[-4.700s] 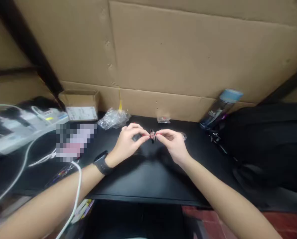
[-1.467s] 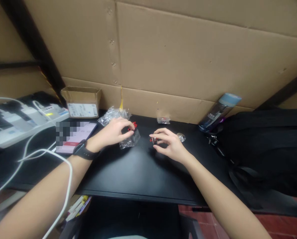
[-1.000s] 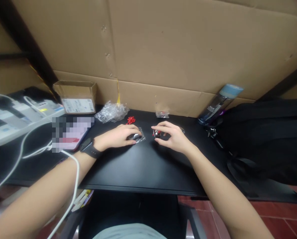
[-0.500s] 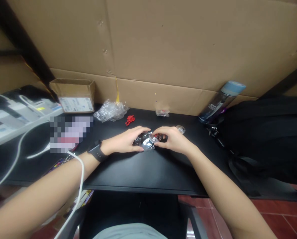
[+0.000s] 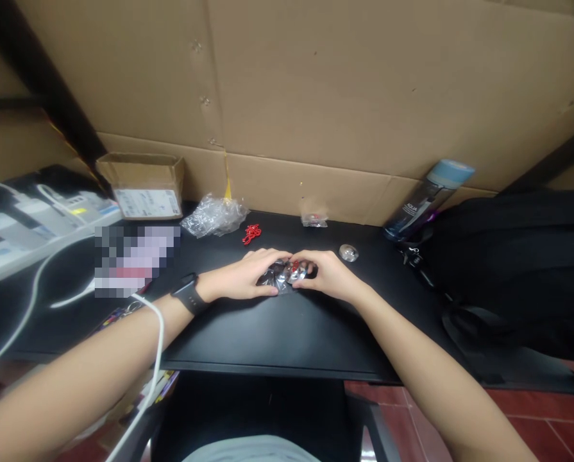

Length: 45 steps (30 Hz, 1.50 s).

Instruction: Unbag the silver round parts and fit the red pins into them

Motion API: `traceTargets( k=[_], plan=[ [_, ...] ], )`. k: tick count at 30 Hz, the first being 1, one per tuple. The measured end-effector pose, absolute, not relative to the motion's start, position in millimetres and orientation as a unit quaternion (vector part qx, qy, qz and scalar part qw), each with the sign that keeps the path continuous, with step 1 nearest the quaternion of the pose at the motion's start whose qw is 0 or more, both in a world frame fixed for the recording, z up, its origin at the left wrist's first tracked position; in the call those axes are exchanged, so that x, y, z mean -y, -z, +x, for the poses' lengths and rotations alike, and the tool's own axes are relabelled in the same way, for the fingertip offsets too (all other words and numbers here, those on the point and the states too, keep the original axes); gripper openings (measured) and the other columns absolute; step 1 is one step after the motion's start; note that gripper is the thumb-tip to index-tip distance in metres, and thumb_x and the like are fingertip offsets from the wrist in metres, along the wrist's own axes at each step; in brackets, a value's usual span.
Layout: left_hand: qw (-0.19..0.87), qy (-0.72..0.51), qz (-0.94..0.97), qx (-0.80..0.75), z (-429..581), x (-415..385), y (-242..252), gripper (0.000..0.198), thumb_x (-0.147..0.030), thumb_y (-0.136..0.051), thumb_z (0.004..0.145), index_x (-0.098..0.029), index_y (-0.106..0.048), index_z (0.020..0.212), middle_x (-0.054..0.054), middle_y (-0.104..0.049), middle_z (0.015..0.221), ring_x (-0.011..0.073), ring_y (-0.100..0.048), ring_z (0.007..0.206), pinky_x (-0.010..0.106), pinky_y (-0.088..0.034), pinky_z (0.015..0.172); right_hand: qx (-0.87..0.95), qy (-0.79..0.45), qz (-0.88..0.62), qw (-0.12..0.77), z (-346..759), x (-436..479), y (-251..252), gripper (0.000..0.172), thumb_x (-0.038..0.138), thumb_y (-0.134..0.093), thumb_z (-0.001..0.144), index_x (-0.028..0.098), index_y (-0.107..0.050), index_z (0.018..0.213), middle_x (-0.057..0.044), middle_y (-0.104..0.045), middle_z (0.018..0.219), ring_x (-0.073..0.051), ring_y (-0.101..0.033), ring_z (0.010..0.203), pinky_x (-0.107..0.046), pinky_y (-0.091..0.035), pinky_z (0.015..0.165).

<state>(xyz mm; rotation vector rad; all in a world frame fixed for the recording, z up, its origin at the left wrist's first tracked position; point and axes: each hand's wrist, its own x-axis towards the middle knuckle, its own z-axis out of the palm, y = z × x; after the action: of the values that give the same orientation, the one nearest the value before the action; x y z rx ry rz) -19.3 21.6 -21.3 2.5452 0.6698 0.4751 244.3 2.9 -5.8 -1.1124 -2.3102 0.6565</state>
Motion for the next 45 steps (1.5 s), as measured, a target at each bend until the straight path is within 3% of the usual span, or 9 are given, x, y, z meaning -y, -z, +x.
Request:
traceTargets(
  k=[5,12,17,27,35,40,45],
  plan=[
    [0.229,-0.169,0.925,-0.251,-19.3,-21.4,21.6,0.074,-0.041,-0.071,0.092,-0.026,-0.033,0.154,0.014,-0.055,0.14,0.0322,-0.054,0.126,0.05,-0.043,0.108,0.825,-0.282,-0.39,0.296,238.3,-0.6,8.4,0.043,0.024,-0.089,0.072,0.021,-0.073,0.112,-0.002,-0.077,0.101,-0.016,-0.067,0.081,-0.028,-0.055,0.075],
    [0.229,-0.172,0.925,-0.251,-20.1,-19.8,19.1,0.078,-0.046,-0.072,0.09,-0.024,-0.033,0.153,0.015,-0.056,0.141,0.0326,-0.055,0.125,0.049,-0.043,0.108,0.833,-0.286,-0.355,0.313,233.9,1.6,12.2,0.043,0.02,-0.085,0.074,0.022,-0.071,0.115,-0.003,-0.076,0.109,-0.018,-0.07,0.092,-0.031,-0.056,0.089],
    [0.197,-0.167,0.925,-0.278,-21.9,-17.6,16.3,0.098,-0.062,-0.082,0.075,-0.027,-0.035,0.154,0.014,-0.056,0.141,0.0355,-0.052,0.127,0.05,-0.042,0.108,0.839,-0.277,-0.37,0.287,233.1,1.7,12.6,0.038,0.022,-0.086,0.074,0.022,-0.071,0.11,-0.001,-0.076,0.098,-0.016,-0.067,0.08,-0.028,-0.054,0.08],
    [0.155,-0.15,0.93,-0.297,-25.4,-14.8,12.1,0.086,-0.06,-0.082,0.077,-0.028,-0.044,0.147,0.011,-0.063,0.136,0.0341,-0.058,0.124,0.048,-0.035,0.11,0.865,-0.221,-0.374,0.25,231.7,8.9,4.2,0.034,0.018,-0.081,0.075,0.022,-0.071,0.107,-0.001,-0.075,0.095,-0.016,-0.065,0.079,-0.027,-0.051,0.074],
    [0.201,-0.154,0.926,-0.28,-25.9,-20.2,13.8,0.08,-0.056,-0.08,0.081,-0.03,-0.042,0.146,0.011,-0.063,0.139,0.0331,-0.057,0.129,0.046,-0.034,0.108,0.868,-0.207,-0.356,0.276,240.3,11.1,-11.6,0.034,0.015,-0.08,0.072,0.024,-0.073,0.104,-0.002,-0.076,0.1,-0.019,-0.07,0.087,-0.031,-0.054,0.085],
    [0.207,-0.151,0.923,-0.289,-26.0,-20.5,12.8,0.082,-0.056,-0.08,0.081,-0.031,-0.041,0.149,0.011,-0.063,0.139,0.0339,-0.057,0.129,0.046,-0.035,0.108,0.832,-0.258,-0.359,0.335,252.4,7.4,-19.7,0.034,0.016,-0.079,0.073,0.021,-0.072,0.106,-0.004,-0.076,0.099,-0.019,-0.07,0.084,-0.033,-0.057,0.082],
    [0.208,-0.149,0.922,-0.291,-23.3,-19.1,11.9,0.085,-0.057,-0.079,0.081,-0.028,-0.039,0.149,0.012,-0.062,0.139,0.0344,-0.057,0.126,0.046,-0.036,0.106,0.783,-0.397,-0.297,0.375,245.2,7.5,-11.6,0.042,0.022,-0.082,0.073,0.019,-0.067,0.113,-0.008,-0.072,0.113,-0.022,-0.071,0.098,-0.035,-0.06,0.084]
  ],
)
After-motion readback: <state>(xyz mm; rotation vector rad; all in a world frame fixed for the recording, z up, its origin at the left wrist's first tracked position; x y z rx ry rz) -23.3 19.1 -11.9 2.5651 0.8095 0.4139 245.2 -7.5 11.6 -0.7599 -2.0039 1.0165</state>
